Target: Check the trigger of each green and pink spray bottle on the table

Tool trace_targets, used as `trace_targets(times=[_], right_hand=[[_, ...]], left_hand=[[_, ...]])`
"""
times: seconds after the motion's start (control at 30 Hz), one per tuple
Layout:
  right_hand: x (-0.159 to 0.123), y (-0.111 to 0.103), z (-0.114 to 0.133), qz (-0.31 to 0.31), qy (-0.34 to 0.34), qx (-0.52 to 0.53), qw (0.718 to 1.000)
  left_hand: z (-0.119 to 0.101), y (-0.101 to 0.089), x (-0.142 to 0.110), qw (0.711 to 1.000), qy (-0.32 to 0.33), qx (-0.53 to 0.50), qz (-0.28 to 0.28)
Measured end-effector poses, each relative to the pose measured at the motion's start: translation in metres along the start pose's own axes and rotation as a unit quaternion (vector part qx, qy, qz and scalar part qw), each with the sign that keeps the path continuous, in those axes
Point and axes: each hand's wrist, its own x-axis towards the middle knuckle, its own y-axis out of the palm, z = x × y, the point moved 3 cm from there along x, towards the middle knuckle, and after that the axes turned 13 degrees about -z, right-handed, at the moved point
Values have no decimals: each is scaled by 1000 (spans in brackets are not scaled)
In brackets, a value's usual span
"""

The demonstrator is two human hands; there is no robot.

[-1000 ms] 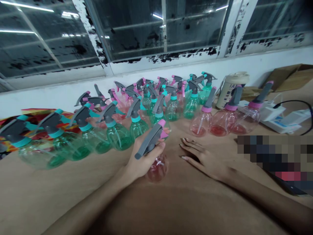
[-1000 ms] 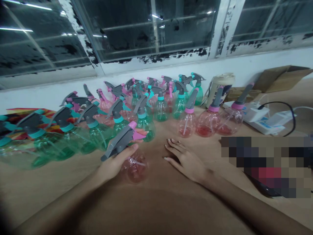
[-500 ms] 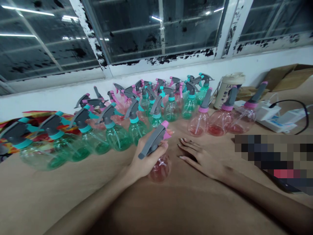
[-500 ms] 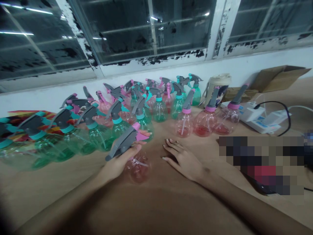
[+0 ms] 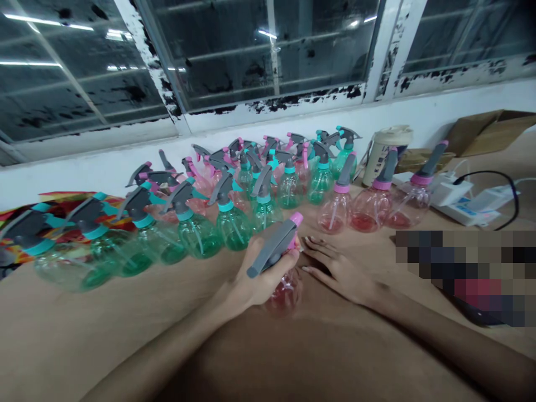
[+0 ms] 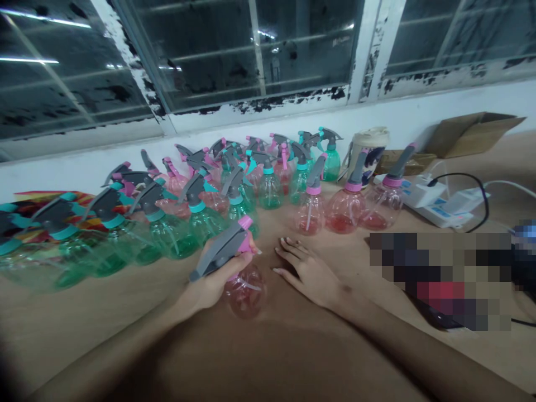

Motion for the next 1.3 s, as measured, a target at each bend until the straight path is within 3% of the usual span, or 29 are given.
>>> trace_targets(times=[0.27,0.5,0.8,1.1,1.3], right_hand=[[2,-2,0,4,0,29,1000],[5,-15,8,31,18,61,997],[-1,-51,50,88,97,88,987],[14,-38,93,-75,118,140,980],[15,-35,88,-107,128,137,976]], left_hand=[[7,4,-2,999,0,33,-34],[-2,4,-2,998,3,64,-23],[-7,3,-5,998,1,56,28],[-3,-5,-14,999,26,25,26],[11,-28,-39,997,-20,65,43]])
